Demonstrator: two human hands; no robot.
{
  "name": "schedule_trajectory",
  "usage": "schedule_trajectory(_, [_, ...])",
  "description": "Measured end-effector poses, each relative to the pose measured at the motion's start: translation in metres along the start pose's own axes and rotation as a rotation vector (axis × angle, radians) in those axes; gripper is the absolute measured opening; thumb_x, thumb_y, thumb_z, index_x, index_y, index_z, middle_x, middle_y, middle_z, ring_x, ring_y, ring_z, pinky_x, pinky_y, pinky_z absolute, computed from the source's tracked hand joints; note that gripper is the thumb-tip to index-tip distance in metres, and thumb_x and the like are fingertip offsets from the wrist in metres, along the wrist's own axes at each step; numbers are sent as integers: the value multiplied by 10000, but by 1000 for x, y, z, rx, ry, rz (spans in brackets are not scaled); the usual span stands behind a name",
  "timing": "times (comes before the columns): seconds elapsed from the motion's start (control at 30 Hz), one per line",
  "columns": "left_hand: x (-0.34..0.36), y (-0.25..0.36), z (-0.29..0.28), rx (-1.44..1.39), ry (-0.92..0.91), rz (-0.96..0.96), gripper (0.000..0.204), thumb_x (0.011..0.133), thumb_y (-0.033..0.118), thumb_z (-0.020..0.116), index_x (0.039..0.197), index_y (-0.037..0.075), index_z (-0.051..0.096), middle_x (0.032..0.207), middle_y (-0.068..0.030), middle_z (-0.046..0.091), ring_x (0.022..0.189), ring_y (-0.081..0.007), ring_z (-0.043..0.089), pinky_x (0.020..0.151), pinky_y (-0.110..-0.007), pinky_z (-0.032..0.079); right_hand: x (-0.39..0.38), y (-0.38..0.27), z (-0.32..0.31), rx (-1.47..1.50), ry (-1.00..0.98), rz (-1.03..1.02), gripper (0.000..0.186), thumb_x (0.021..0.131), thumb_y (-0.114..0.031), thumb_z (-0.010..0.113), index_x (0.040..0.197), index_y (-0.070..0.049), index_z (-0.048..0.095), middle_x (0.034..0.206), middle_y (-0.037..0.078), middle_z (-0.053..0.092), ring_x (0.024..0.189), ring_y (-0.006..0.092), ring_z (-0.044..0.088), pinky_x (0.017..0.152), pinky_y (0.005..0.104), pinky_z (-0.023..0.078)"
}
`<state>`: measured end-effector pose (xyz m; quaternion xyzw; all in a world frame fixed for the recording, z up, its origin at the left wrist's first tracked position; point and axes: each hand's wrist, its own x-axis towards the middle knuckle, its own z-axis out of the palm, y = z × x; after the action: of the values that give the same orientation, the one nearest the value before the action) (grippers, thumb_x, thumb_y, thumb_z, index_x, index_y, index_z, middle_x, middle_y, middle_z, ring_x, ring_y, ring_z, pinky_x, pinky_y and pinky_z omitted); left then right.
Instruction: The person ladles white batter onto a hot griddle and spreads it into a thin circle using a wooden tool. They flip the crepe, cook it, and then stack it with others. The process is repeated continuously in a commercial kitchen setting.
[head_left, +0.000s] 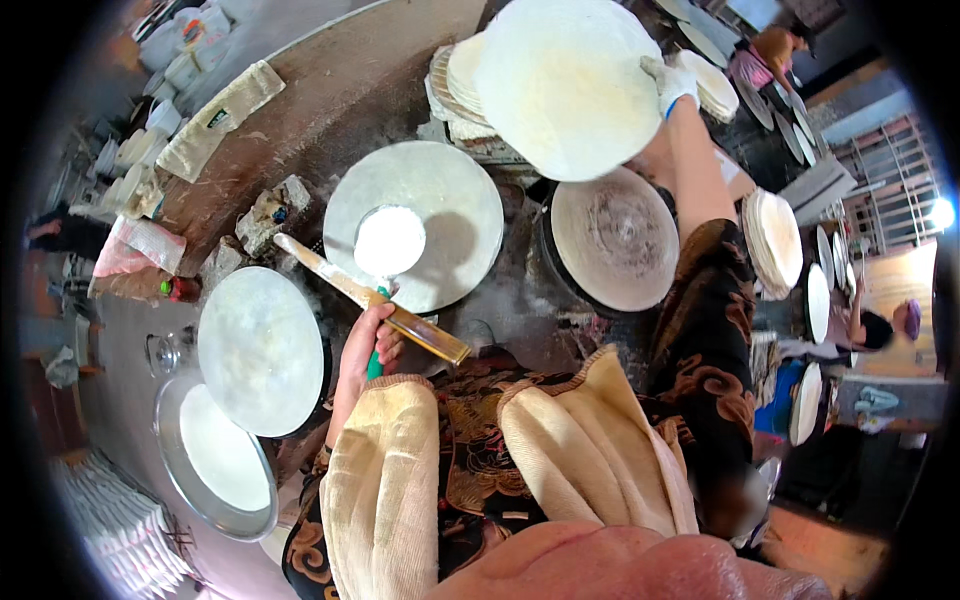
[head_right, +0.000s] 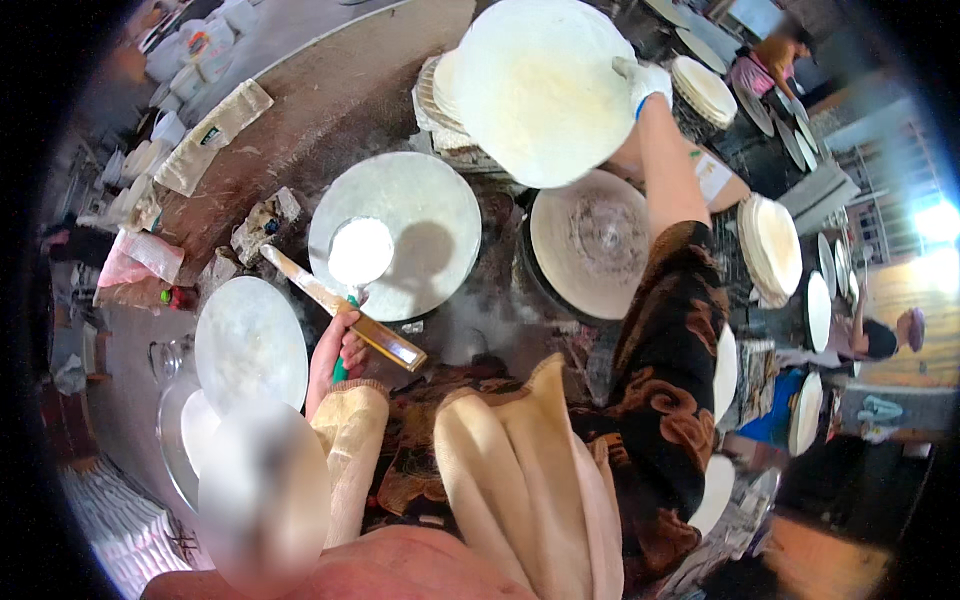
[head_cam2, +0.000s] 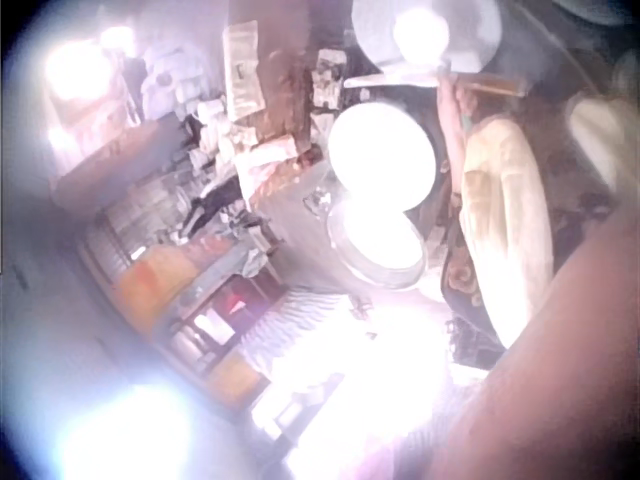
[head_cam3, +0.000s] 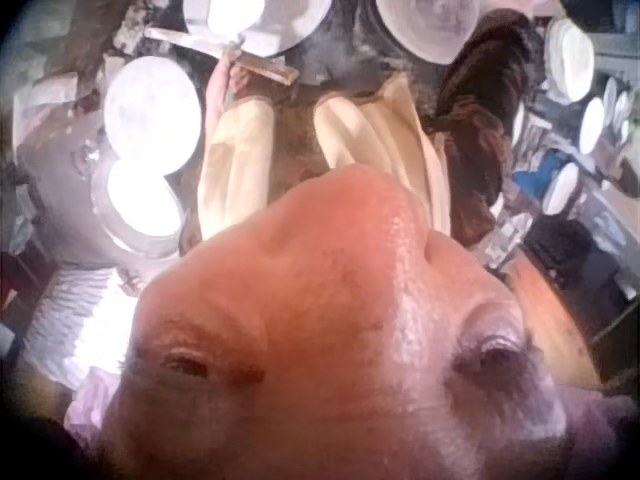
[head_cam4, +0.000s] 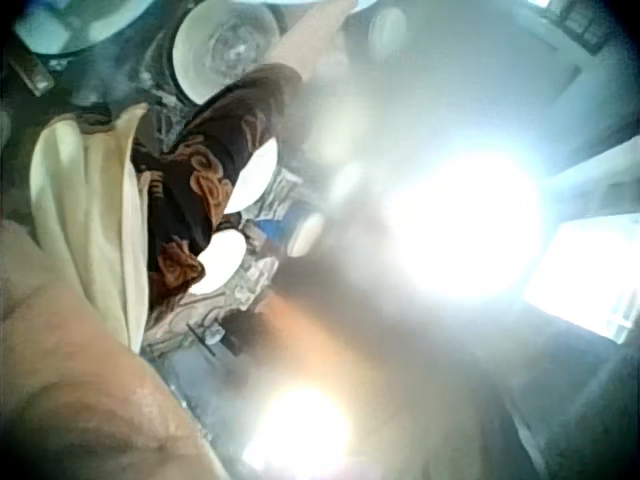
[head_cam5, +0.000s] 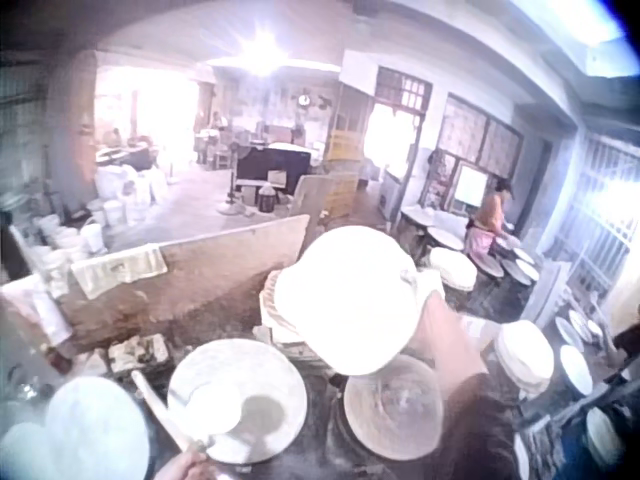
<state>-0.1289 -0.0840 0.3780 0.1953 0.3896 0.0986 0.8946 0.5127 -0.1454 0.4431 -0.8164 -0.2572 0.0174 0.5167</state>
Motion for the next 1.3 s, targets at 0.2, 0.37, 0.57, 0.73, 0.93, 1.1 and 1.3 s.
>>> schedule_trajectory(0.2, [21, -6, 2, -228, 140, 97, 369, 923, 134, 472, 1289, 110, 430, 499, 45, 319, 329, -65, 332, 274, -207, 301, 94, 119, 122, 684, 99, 426, 414, 847, -238, 658, 1142, 44, 585, 1121, 149, 631, 937, 289, 603, 855, 365, 468])
schedule_trajectory(0.37, [27, -1, 23, -330, 229, 260, 346, 917, 140, 494, 1259, 111, 459, 496, 45, 328, 318, -67, 331, 276, -204, 308, 111, 151, 214, 768, 183, 835, 458, 844, -286, 641, 1153, 45, 572, 1183, 126, 601, 1004, 241, 576, 870, 328, 454])
schedule_trajectory(0.57, [43, 4, 40, -322, 302, 237, 341, 916, 166, 500, 1254, 131, 467, 446, 50, 326, 294, -75, 320, 276, -202, 300, 121, 181, 259, 719, 43, 905, 597, 862, -387, 575, 1301, 4, 470, 1345, 168, 487, 1163, 294, 488, 995, 343, 363])
schedule_trajectory(0.73, [54, 15, 56, -349, 320, 188, 373, 921, 176, 482, 1291, 141, 449, 413, 44, 313, 282, -81, 309, 279, -203, 292, 152, 158, 270, 727, -10, 859, 616, 834, -365, 611, 1300, 12, 468, 1339, 185, 486, 1148, 299, 506, 980, 348, 381])
schedule_trajectory(0.93, [62, 13, 56, -361, 219, 212, 399, 926, 161, 457, 1324, 156, 425, 433, 51, 278, 298, -78, 302, 291, -203, 286, 128, 194, 232, 523, 14, 844, 643, 801, -339, 654, 1298, 22, 465, 1332, 205, 485, 1131, 306, 526, 963, 353, 402])
schedule_trajectory(1.1, [53, 7, 50, -348, 261, 220, 396, 937, 161, 441, 1332, 162, 418, 438, 52, 258, 301, -75, 282, 291, -211, 261, 41, 137, 213, -110, -31, 462, 682, 755, -305, 705, 1291, 44, 466, 1311, 232, 493, 1100, 320, 556, 935, 359, 432])
schedule_trajectory(1.3, [72, 12, 34, -166, 90, 168, 296, 930, 212, 506, 656, 126, 431, 419, 43, 332, 294, -76, 312, 287, -202, 265, -139, 51, 168, 141, -287, -15, 474, 839, -277, 627, 1157, 71, 571, 1056, 157, 654, 989, 233, 610, 896, 332, 457])
